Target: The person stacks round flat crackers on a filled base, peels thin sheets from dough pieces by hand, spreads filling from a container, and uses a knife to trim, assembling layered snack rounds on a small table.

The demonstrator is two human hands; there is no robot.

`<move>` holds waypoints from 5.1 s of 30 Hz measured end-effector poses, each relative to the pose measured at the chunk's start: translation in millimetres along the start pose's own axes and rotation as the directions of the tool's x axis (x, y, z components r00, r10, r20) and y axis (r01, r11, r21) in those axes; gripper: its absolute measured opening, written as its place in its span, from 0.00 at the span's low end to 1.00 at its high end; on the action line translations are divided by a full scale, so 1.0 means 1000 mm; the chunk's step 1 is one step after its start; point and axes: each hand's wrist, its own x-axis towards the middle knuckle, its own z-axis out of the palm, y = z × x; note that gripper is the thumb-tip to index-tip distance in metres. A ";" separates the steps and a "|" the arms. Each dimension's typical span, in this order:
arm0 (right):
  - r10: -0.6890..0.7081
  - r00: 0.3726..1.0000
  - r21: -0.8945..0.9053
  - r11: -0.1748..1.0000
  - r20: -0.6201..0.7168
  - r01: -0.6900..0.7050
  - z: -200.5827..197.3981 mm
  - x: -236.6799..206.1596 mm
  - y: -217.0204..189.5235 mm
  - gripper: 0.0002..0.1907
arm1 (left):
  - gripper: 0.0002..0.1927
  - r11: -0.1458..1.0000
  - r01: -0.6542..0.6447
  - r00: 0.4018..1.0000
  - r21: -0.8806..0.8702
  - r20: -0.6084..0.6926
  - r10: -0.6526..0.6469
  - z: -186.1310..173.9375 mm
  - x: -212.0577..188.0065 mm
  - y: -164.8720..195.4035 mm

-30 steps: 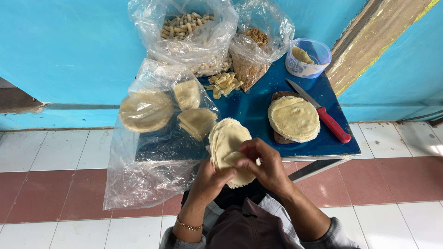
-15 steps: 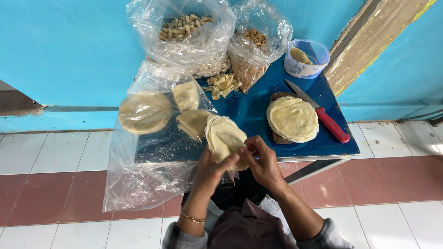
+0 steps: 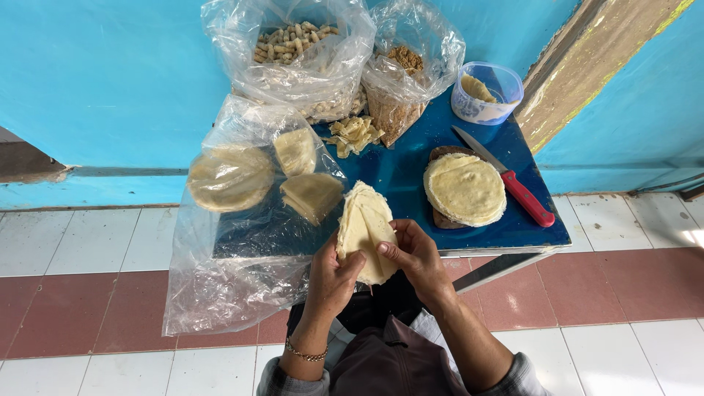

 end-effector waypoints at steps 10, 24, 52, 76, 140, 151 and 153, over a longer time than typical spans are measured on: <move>-0.314 0.923 -0.141 0.947 -0.222 0.288 0.018 0.000 0.002 0.11 | 0.20 0.990 -0.064 0.997 0.122 -0.038 0.069 0.008 -0.005 -0.001; -0.741 0.645 -0.659 0.581 -0.187 0.477 -0.011 0.026 -0.025 0.08 | 0.29 0.993 0.115 0.983 0.022 0.144 -0.117 -0.031 -0.009 -0.006; -0.510 0.832 -0.465 0.804 -0.220 0.370 -0.114 0.067 -0.125 0.11 | 0.29 0.951 0.309 0.949 -0.019 0.067 -0.307 -0.057 0.105 -0.005; -0.338 0.937 -0.528 0.813 -0.086 0.244 -0.161 0.057 -0.112 0.07 | 0.11 0.980 -0.161 0.929 0.118 0.354 0.110 0.115 0.155 -0.014; -0.619 0.737 -0.671 0.428 0.271 0.606 0.000 -0.005 -0.027 0.12 | 0.14 0.986 0.104 0.983 -0.132 -0.135 -0.122 -0.001 0.026 -0.040; -0.437 0.872 -0.692 0.560 0.220 0.455 0.007 0.007 -0.032 0.12 | 0.08 0.985 0.100 0.983 -0.137 -0.142 -0.120 -0.003 0.018 -0.054; -0.436 0.877 -0.705 0.557 0.202 0.439 0.008 0.008 -0.034 0.09 | 0.07 0.987 0.096 0.981 -0.133 -0.154 -0.116 -0.002 0.018 -0.053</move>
